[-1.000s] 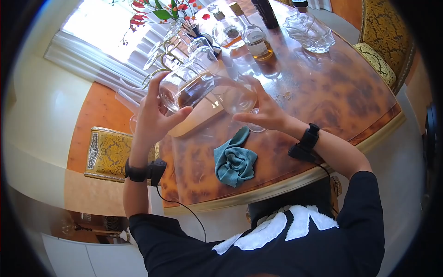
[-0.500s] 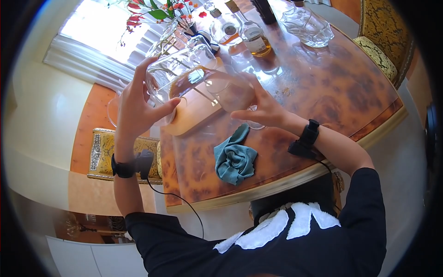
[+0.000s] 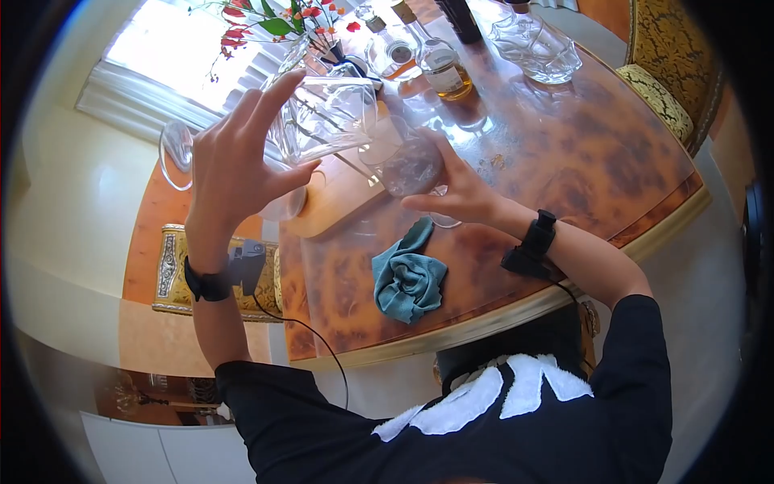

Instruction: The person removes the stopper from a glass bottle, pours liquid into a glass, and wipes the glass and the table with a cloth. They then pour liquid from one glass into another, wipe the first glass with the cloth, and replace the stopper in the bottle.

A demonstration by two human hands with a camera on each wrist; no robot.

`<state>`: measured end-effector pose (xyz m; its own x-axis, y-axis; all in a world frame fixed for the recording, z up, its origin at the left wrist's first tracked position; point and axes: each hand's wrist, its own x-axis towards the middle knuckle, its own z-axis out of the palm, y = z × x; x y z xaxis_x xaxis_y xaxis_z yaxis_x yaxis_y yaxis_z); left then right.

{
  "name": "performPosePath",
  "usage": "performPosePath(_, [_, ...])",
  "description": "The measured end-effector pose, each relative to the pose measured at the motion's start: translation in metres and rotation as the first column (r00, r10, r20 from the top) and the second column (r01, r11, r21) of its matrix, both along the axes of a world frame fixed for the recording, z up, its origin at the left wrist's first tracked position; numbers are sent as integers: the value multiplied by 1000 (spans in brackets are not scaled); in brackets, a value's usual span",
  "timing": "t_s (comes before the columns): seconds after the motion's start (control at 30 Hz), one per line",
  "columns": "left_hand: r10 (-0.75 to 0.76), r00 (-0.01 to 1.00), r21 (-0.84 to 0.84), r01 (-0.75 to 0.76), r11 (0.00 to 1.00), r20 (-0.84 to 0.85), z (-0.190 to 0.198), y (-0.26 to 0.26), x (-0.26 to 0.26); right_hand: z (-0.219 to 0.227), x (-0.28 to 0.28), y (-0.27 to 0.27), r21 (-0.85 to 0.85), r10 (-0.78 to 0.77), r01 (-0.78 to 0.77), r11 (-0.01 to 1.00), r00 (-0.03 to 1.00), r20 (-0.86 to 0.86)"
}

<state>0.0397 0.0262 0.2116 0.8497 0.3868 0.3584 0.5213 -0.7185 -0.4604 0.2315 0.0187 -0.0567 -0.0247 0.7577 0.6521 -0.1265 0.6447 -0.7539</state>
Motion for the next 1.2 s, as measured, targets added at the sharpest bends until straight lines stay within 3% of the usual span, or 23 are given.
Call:
performPosePath(0.17, [-35, 974, 223, 86, 971, -223, 14, -6, 17, 1, 0, -2, -22, 61, -63, 998, 997, -56])
performPosePath(0.27, [-93, 959, 256, 163, 953, -266, 14, -6, 22, 1, 0, 0, 31, 14, -14, 999, 1000, -18])
performPosePath(0.4, [-94, 974, 204, 138, 969, -208, 6, -11, 20, 0, 1, -1, -19, 78, -79, 997, 996, -45])
performPosePath(0.5, [-106, 987, 148, 123, 981, -122, -5, -5, 7, 1, 2, -3, -10, 44, -44, 999, 999, -20])
performPosePath(0.57, [-114, 936, -179, 182, 967, 334, -17, 0, -8, 1, 3, -4, -24, 33, -34, 999, 999, -6])
performPosePath(0.6, [19, 928, -257, 83, 963, 373, -17, -9, -14, 0, 2, -4, -19, 35, -35, 999, 999, 0])
performPosePath(0.63, [20, 925, -252, 83, 964, 378, -23, -11, -19, -1, 2, -4, -32, 64, -65, 997, 997, -32])
performPosePath(0.7, [-35, 676, -325, 398, 858, 736, -48, -5, -33, -3, 2, -4, -46, 97, -100, 994, 994, -54])
performPosePath(0.73, [-26, 605, -307, 440, 844, 795, -59, -5, -39, -3, 2, -4, -59, 98, -101, 993, 993, -60])
performPosePath(0.77, [-22, 599, -303, 437, 847, 801, -72, -6, -45, -4, 2, -3, -72, 99, -103, 992, 993, -65])
performPosePath(0.83, [167, 393, -372, 532, 761, 904, -103, -11, -57, -5, 2, -4, -70, 104, -108, 992, 993, -60])
performPosePath(0.9, [215, 344, -373, 505, 778, 914, -137, -15, -65, -6, 1, -4, -64, 107, -110, 992, 993, -45])
performPosePath(1.0, [271, 249, -362, 491, 792, 930, -178, -5, -74, -3, -1, -4, -106, 189, -212, 972, 963, -192])
performPosePath(1.1, [318, 173, -362, 486, 795, 932, -200, -1, -80, -6, 1, 1, -69, 135, -141, 988, 987, -88])
performPosePath(1.17, [259, 214, -332, 477, 813, 942, -218, 3, -85, -1, 0, -3, -110, 143, -144, 984, 990, -9])
performPosePath(1.2, [259, 194, -322, 493, 808, 946, -220, 0, -82, -1, -2, -2, -101, 145, -152, 983, 987, -68])
